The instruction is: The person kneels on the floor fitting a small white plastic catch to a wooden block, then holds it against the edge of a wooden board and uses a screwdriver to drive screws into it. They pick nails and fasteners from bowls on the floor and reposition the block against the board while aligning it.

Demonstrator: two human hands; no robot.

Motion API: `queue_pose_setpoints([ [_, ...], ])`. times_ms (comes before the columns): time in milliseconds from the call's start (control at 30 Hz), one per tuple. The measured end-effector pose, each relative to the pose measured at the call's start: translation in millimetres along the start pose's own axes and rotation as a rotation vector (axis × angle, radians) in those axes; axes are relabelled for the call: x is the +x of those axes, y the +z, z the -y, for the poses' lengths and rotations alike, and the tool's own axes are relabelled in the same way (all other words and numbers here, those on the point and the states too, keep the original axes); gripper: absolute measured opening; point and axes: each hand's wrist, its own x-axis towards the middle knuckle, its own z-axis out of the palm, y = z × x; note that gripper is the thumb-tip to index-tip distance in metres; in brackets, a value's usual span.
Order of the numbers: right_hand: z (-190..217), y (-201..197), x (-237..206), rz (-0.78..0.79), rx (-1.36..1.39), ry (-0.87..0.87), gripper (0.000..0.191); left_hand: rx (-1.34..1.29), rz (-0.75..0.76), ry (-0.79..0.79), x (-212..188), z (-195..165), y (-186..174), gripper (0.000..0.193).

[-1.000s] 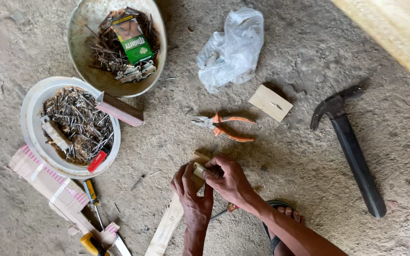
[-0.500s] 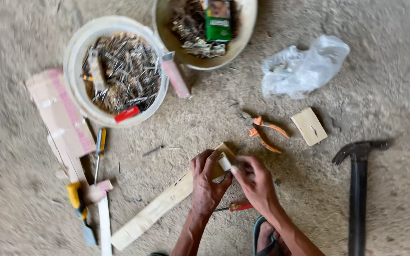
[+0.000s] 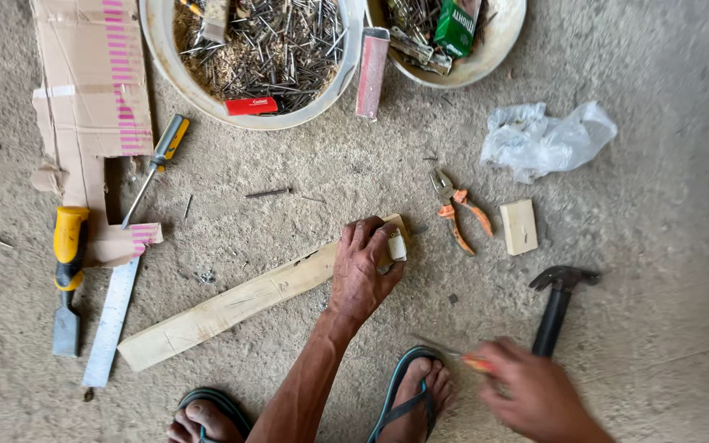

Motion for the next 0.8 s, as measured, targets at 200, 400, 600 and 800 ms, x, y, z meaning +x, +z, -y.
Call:
queue_pose_setpoints([
  [200,29,-111,-65,-0.465,-0.326,-0.101,0.051,-0.032,-0.027,-0.01,-3,-4,-41,0.061],
  [400,112,-136,-26,-0.672,-0.662,-0.453,0.059,-0.048,-0.043,-0.032,-6,4,-64,0.059],
  [600,146,-138,0,-0.618,-0.699,-0.465,0.06,-0.063,-0.042,-0.05,-1,16,-76,0.059],
  [800,153,-137,9,-0.581,-0.644,-0.43,0.061,-0.058,-0.029,-0.064,-1,24,-77,0.059],
])
